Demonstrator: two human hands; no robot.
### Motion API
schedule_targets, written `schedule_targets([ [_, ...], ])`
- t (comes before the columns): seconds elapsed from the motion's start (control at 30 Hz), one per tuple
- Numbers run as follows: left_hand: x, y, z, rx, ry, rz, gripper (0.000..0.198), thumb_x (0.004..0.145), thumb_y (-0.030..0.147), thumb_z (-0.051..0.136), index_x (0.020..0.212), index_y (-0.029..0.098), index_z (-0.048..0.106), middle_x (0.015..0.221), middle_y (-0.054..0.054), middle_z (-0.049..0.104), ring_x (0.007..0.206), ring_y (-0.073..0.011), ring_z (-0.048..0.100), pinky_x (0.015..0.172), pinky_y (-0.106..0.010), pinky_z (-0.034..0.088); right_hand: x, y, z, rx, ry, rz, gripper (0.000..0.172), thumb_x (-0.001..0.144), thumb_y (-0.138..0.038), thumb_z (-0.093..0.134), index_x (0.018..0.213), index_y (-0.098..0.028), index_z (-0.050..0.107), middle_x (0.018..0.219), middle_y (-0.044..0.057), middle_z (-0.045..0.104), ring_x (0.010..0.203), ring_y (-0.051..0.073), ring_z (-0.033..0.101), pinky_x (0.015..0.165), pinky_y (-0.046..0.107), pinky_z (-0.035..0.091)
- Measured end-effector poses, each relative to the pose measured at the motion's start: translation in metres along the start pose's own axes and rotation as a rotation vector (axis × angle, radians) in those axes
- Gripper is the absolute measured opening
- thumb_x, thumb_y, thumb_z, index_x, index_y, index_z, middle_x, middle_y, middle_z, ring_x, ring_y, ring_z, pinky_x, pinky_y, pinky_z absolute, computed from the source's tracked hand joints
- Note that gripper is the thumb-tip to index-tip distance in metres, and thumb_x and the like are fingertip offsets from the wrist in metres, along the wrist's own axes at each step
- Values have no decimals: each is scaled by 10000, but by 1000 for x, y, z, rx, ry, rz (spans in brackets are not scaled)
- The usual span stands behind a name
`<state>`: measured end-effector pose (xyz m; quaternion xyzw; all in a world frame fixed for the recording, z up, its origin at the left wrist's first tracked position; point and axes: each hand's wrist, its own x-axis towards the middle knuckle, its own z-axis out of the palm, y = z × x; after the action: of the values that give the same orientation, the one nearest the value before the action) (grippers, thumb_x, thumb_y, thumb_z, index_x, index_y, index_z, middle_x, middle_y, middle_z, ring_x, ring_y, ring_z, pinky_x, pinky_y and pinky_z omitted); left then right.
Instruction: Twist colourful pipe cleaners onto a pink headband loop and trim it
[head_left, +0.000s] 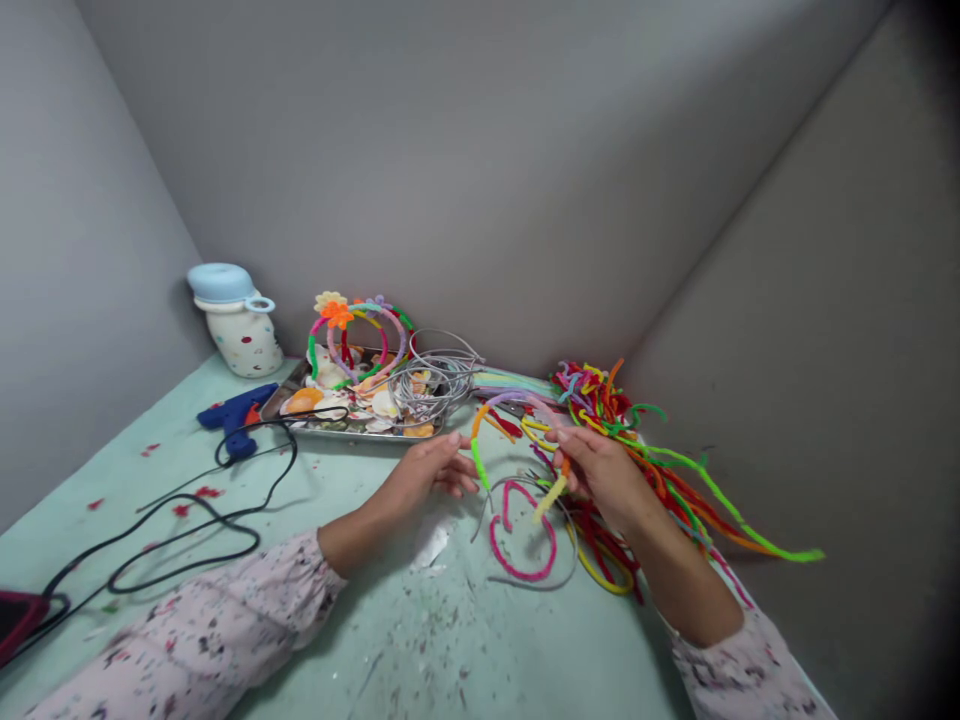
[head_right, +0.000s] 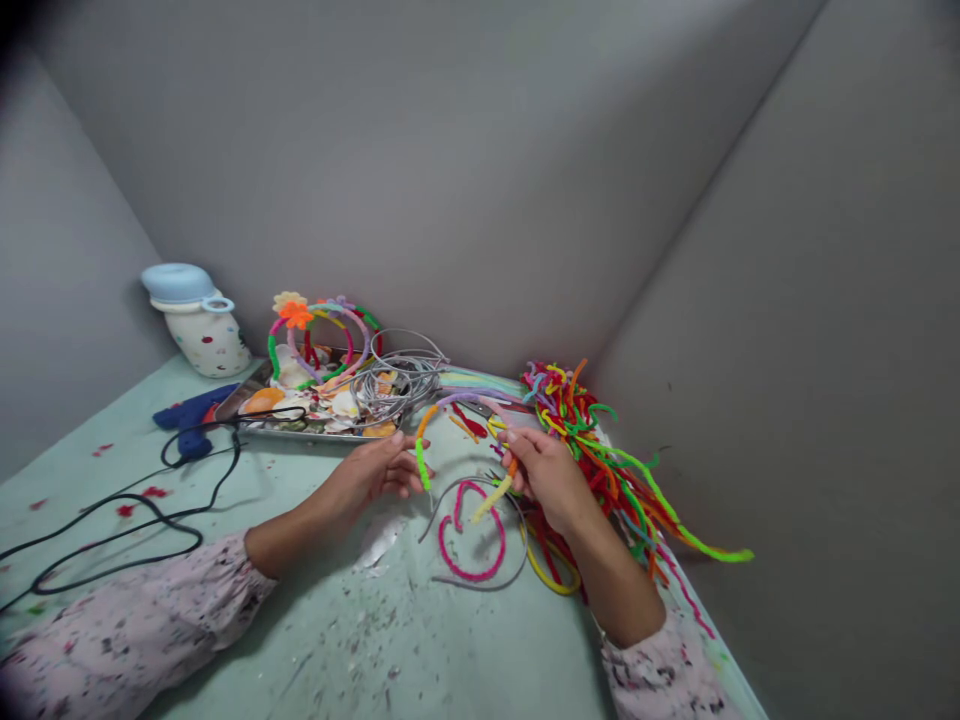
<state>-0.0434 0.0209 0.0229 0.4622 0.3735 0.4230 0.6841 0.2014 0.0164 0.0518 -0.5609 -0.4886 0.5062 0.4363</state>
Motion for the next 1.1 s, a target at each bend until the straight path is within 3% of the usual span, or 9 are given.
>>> schedule_targets([
  [0.1,1,1,-1,86,-25,22,321,830,466,615,850,147,634,650,-42,640,563,-112,581,536,-224,382,-1,-1,4,-13,6,13,256,775,-450,620,832,-200,618,581,-31,555,400,73,364,382,215,224],
  [0.2,1,1,-1,136,-25,43,275,829,430,628,788,158,609,622,-25,625,560,-98,556,556,-219,377,-3,-4,6,8,10,15,269,758,-446,639,842,-191,622,606,-33,564,396,62,379,378,206,221],
  [0.63,-5,4,2,100,-207,40,259,840,388,633,887,142,565,798,-68,654,676,-123,589,629,-250,405,2,4,3,8,-7,-12,274,799,-477,599,751,-208,592,488,-54,532,382,78,390,376,198,257],
  [0.87,-2,2,-1,96,-169,76,251,839,384,635,850,150,546,752,-38,635,621,-100,553,619,-242,394,2,4,4,35,-3,-4,263,793,-460,611,753,-201,582,505,-50,539,379,69,390,374,190,257],
  [1.1,-5,4,1,91,-193,38,269,861,391,610,953,140,582,861,-83,661,672,-111,577,648,-257,413,2,4,4,48,1,-16,281,785,-475,616,748,-200,577,526,-52,552,379,66,392,368,191,264],
])
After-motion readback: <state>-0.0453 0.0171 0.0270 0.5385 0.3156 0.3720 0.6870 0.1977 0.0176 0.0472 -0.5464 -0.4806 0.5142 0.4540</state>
